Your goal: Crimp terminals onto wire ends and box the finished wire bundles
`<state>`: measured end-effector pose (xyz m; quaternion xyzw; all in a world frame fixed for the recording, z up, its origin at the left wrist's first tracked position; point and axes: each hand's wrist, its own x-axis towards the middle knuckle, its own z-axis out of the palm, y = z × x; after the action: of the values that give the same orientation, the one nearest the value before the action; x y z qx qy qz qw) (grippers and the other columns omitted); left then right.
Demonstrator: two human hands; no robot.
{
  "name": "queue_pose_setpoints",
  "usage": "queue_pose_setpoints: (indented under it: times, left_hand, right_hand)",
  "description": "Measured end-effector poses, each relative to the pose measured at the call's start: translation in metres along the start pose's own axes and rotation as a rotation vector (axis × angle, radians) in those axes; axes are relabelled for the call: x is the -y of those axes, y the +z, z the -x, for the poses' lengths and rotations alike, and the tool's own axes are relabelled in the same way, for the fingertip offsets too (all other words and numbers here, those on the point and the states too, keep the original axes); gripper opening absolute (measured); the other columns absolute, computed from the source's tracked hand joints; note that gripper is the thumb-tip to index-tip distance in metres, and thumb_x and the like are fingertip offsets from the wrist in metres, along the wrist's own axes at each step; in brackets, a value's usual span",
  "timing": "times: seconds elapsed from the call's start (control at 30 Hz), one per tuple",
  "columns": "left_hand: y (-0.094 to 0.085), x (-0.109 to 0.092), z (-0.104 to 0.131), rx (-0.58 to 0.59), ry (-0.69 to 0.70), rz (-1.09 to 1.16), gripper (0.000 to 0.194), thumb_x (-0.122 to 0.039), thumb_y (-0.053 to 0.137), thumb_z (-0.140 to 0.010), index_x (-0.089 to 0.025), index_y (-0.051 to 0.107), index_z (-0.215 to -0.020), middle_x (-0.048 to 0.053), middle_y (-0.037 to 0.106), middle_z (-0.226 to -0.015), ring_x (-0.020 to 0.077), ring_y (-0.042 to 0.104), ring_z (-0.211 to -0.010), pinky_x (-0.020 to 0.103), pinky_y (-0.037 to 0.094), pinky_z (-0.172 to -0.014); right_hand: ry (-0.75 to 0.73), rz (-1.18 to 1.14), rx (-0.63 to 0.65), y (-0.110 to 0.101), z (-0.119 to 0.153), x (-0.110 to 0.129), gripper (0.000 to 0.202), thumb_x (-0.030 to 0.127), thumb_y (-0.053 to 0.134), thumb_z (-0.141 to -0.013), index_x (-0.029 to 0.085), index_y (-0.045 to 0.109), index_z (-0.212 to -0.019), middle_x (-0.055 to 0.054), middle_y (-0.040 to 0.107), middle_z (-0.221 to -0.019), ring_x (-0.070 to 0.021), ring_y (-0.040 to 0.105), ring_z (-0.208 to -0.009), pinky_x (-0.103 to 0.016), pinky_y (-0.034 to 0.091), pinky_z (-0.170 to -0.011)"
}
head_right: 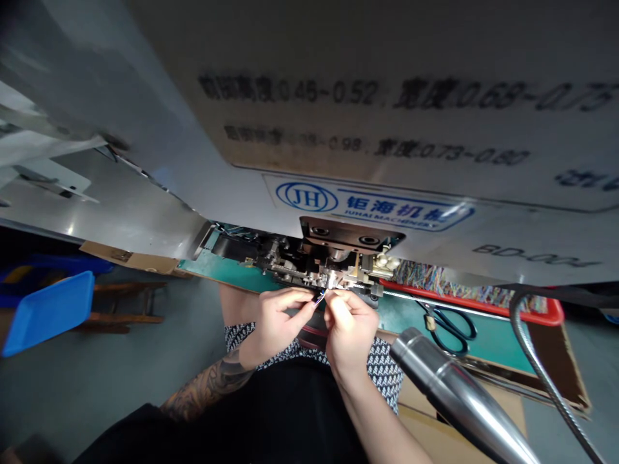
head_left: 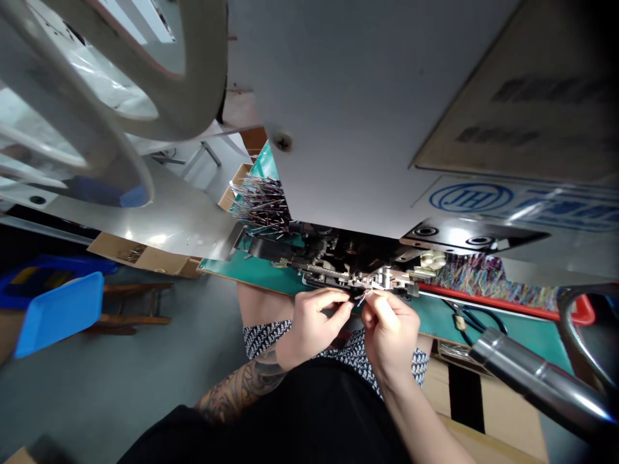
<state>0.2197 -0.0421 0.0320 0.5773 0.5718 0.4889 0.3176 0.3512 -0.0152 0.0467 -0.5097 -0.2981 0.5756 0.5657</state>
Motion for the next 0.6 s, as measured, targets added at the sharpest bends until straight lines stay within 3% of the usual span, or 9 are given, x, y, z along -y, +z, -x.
queue_pose_setpoints:
  times: [0.2,0.3,0.4,0.5,0.6]
  left_hand:
    - [-0.006,-0.003,-0.004,-0.004,0.101,-0.056,0.014,-0.018,0.070,-0.098,-0.018,0.084,-0.098,0.009,0.085,-0.101,0.0223,0.082,-0.089,0.033,0.068,-0.086]
    - [-0.011,-0.003,-0.008,0.019,0.184,-0.066,0.014,-0.015,0.071,-0.098,-0.016,0.085,-0.097,0.009,0.085,-0.099,0.0209,0.082,-0.088,0.030,0.068,-0.084]
    - [-0.018,0.001,-0.012,0.084,0.244,-0.009,0.012,-0.014,0.073,-0.096,-0.016,0.085,-0.095,0.008,0.085,-0.098,0.0200,0.082,-0.086,0.029,0.068,-0.082]
    - [-0.024,0.003,-0.013,0.241,0.179,0.099,0.010,-0.016,0.076,-0.094,-0.016,0.085,-0.093,0.008,0.085,-0.093,0.0195,0.081,-0.083,0.029,0.066,-0.078]
    - [-0.026,0.005,-0.009,0.361,-0.033,0.246,0.009,-0.023,0.081,-0.092,-0.016,0.084,-0.088,0.009,0.083,-0.085,0.0192,0.078,-0.071,0.028,0.064,-0.064]
  right_hand:
    - [-0.061,0.065,0.001,-0.011,0.000,-0.010,0.017,0.029,0.083,-0.085,0.017,0.077,-0.076,0.004,0.055,-0.052,-0.0097,0.043,-0.046,-0.023,0.032,-0.045]
    - [-0.102,0.143,0.028,-0.015,0.001,-0.006,0.020,0.036,0.085,-0.086,0.017,0.079,-0.081,0.003,0.058,-0.053,-0.0106,0.046,-0.045,-0.023,0.034,-0.045]
    - [-0.050,0.225,0.148,-0.020,0.001,0.008,0.025,0.041,0.081,-0.090,0.017,0.084,-0.095,0.002,0.059,-0.054,-0.0101,0.045,-0.044,-0.023,0.031,-0.045]
    - [0.058,0.274,0.345,-0.026,0.000,0.023,0.032,0.046,0.078,-0.092,0.016,0.085,-0.100,0.002,0.057,-0.050,-0.0091,0.039,-0.043,-0.023,0.026,-0.045]
    - [0.134,0.275,0.461,-0.031,-0.003,0.030,0.034,0.049,0.079,-0.091,0.015,0.084,-0.087,0.001,0.058,-0.049,-0.0083,0.037,-0.043,-0.024,0.025,-0.046]
